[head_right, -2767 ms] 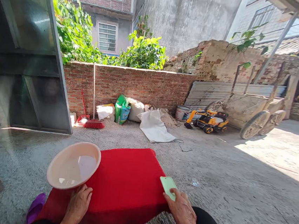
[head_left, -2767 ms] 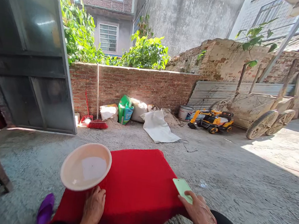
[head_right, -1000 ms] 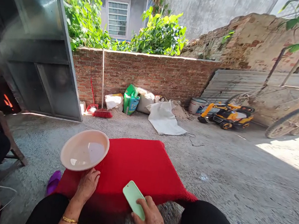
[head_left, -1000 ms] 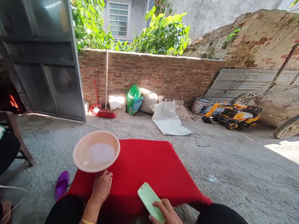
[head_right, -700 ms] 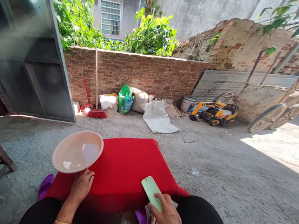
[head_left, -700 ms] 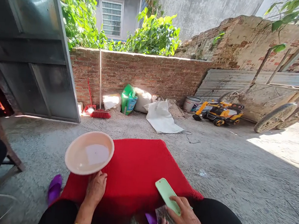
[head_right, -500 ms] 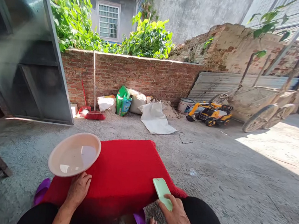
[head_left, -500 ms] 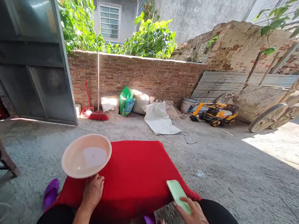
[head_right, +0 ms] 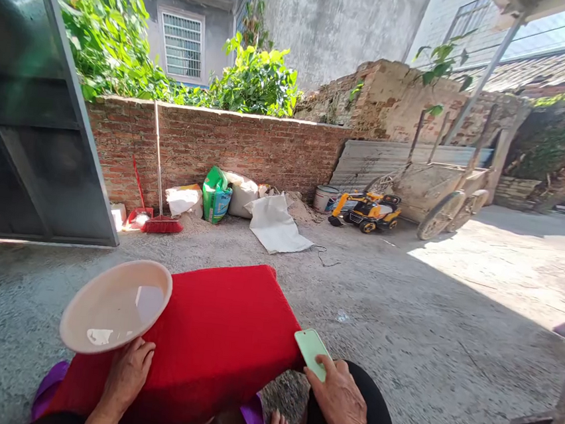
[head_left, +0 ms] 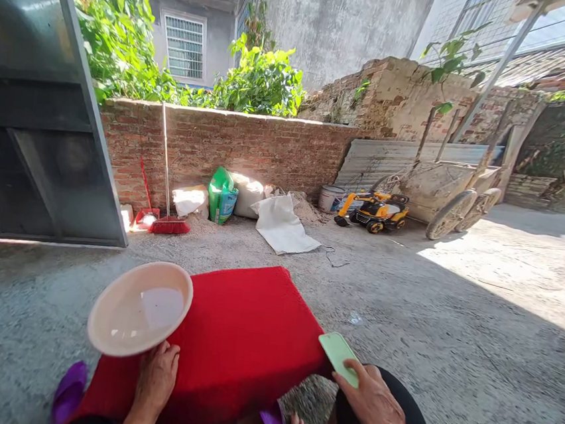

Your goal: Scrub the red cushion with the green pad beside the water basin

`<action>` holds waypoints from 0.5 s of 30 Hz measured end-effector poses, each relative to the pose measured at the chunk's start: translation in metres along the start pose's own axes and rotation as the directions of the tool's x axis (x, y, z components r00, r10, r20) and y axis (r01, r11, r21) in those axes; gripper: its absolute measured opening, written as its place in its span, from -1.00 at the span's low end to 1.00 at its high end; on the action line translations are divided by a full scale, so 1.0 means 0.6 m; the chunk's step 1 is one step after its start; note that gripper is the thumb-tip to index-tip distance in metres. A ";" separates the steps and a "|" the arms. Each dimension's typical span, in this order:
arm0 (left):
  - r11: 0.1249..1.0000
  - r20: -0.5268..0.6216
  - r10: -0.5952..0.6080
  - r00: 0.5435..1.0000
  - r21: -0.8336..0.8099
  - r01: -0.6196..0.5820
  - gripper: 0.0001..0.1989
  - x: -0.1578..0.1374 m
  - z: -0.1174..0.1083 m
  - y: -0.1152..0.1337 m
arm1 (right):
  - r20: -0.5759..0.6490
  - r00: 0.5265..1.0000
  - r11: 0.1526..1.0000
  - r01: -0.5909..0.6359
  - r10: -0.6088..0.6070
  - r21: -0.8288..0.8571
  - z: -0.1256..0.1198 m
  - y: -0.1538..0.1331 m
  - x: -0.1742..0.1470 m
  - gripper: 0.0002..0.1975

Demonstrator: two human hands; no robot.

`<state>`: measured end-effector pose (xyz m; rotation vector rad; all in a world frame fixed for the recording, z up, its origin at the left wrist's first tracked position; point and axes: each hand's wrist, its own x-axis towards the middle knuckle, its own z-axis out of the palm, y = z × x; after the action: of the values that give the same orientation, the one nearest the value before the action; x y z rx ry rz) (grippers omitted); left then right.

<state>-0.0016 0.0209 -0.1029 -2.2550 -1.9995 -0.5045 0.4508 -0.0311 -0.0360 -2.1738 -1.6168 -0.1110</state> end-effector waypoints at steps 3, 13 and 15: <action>1.000 0.000 -0.001 1.000 -0.010 0.001 -0.68 0.001 0.001 0.000 | -0.032 0.999 0.998 -0.031 0.029 -0.052 -0.007 0.010 0.010 -0.69; 0.999 0.031 0.000 1.000 0.035 -0.001 -0.64 -0.002 -0.004 0.003 | 0.071 0.994 0.997 0.080 -0.079 -0.022 0.026 -0.052 0.005 -0.72; 0.999 0.029 -0.010 1.000 0.050 0.009 -0.65 -0.003 -0.011 0.011 | 0.043 0.997 0.989 0.065 -0.059 -0.135 0.017 -0.034 0.012 -0.72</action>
<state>0.0033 0.0167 -0.0964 -2.2377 -2.0137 -0.4205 0.4323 -0.0161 -0.0370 -2.2402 -1.7461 -0.2046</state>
